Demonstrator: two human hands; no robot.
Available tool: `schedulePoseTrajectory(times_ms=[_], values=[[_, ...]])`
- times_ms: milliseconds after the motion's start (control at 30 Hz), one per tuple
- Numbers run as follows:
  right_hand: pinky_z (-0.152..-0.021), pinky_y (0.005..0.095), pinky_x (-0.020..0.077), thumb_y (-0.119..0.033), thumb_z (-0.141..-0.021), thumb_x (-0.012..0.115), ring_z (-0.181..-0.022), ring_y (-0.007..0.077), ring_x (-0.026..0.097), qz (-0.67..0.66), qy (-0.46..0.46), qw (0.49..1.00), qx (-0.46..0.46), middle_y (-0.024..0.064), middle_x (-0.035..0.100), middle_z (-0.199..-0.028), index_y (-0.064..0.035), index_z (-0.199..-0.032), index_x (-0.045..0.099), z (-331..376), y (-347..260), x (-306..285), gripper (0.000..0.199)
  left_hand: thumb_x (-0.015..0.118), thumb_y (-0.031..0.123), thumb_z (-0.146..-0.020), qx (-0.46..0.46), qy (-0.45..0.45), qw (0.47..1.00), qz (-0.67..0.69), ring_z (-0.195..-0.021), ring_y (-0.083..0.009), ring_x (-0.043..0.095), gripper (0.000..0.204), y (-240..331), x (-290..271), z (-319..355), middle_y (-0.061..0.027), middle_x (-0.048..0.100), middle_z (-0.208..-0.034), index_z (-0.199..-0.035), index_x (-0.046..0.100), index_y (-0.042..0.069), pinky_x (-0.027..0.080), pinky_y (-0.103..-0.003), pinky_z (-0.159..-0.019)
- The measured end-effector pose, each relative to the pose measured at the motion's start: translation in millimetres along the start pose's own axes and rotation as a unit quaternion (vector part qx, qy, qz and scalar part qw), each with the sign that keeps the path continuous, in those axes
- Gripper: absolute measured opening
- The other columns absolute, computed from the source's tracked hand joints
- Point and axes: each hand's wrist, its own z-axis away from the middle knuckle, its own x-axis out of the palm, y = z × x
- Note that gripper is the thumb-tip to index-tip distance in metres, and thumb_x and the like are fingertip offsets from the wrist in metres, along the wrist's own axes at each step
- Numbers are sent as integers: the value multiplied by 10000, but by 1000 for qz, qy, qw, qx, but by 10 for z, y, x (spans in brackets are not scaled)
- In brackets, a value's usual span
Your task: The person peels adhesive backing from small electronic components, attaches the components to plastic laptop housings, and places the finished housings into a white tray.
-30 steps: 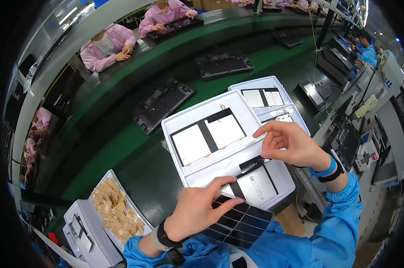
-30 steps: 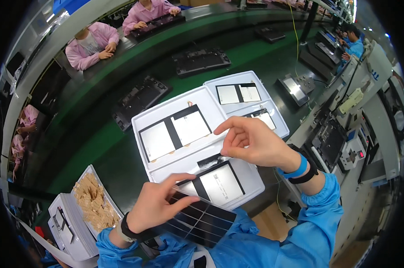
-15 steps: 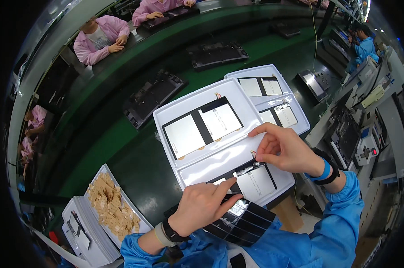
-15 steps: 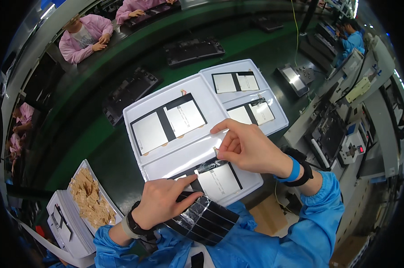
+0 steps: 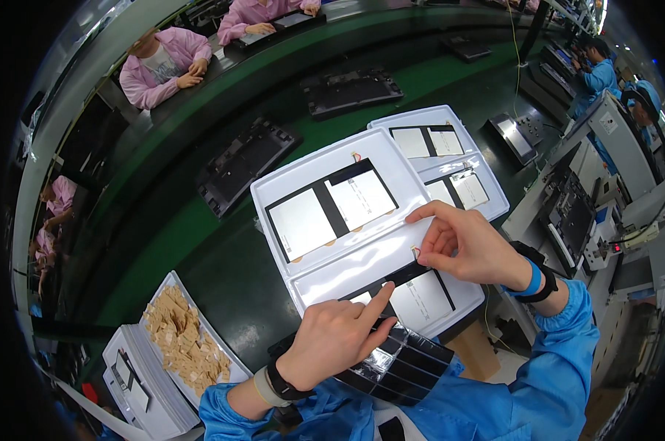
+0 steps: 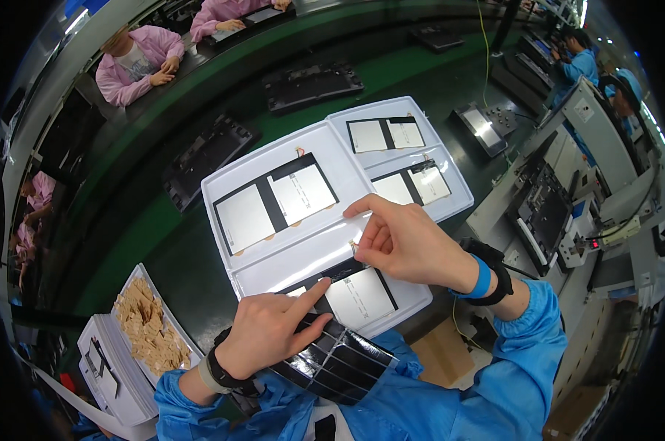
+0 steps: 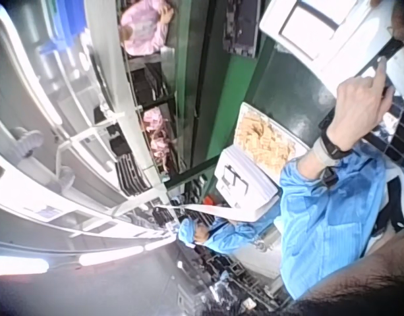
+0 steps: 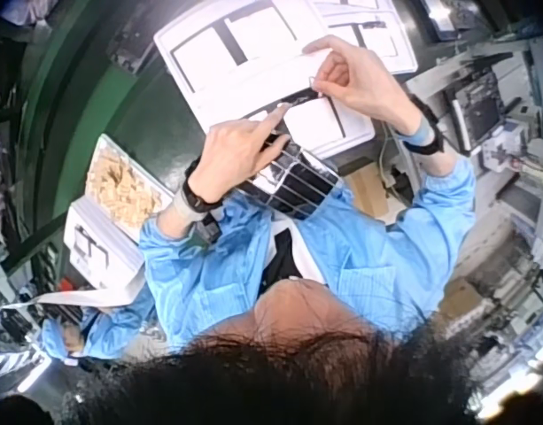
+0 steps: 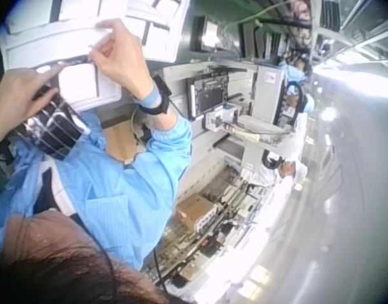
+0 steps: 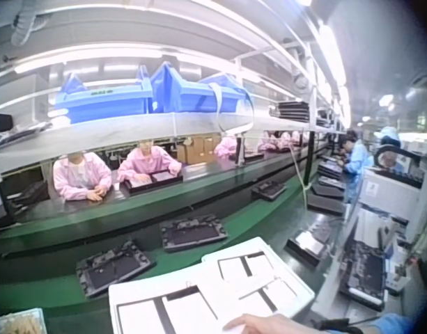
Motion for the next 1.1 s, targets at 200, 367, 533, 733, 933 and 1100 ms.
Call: schedulePoseTrajectory(times_ms=[200, 367, 533, 733, 933, 1100], values=[[-741, 338, 594, -61, -850, 861, -832, 276, 744, 155, 53, 986, -14, 161, 705, -1035, -14, -1345, 594, 106, -123, 108, 564, 797, 303, -935, 3, 3, 1000, 1, -538, -209, 651, 509, 14, -8, 12, -14, 650, -628, -1377, 697, 70, 497, -353, -511], [-999, 456, 542, -187, -885, 846, -1315, 415, 602, 280, 72, 948, -132, 246, 518, -1503, -88, -1444, 594, 223, 52, -19, 621, 782, 312, -951, -6, 24, 1000, 14, -529, -218, 633, 458, 6, 28, 14, -21, 623, -612, -1314, 711, 41, 493, -360, -525], [-1201, 594, 337, -342, -959, 751, -1606, 463, 240, 360, -3, 903, -235, 187, 334, -1725, -104, -1398, 666, 389, 101, 180, 507, 824, 275, -911, -15, 44, 999, 25, -544, -217, 667, 294, -16, -31, 63, -32, 654, -630, -1146, 771, 107, 490, -351, -510], [-1077, 459, 531, -68, -877, 778, -1310, 405, 640, 214, 215, 925, -229, 196, 683, -1406, -4, -1279, 693, 547, 301, -158, 417, 751, 286, -986, -237, 98, 962, 91, -514, -312, 635, 317, -182, -563, 437, -116, 640, -592, -760, 760, 64, 459, -394, -500], [-1038, 417, 557, -63, -923, 739, -1228, 405, 692, 121, 246, 952, -136, 250, 676, -1399, 53, -1336, 677, 320, 559, 190, 434, 700, 302, -977, -276, 39, 960, 34, -513, -401, 600, 413, -322, -425, 395, -193, 553, -550, -686, 711, 10, 450, -434, -521], [-1028, 397, 562, -24, -928, 697, -1209, 412, 709, 76, 288, 947, -118, 261, 701, -1352, 47, -1288, 713, 294, 537, 288, 368, 692, 233, -934, -295, 67, 949, 87, -433, -376, 496, 416, -283, -484, 370, -194, 459, -514, -630, 618, -42, 381, -415, -485]])
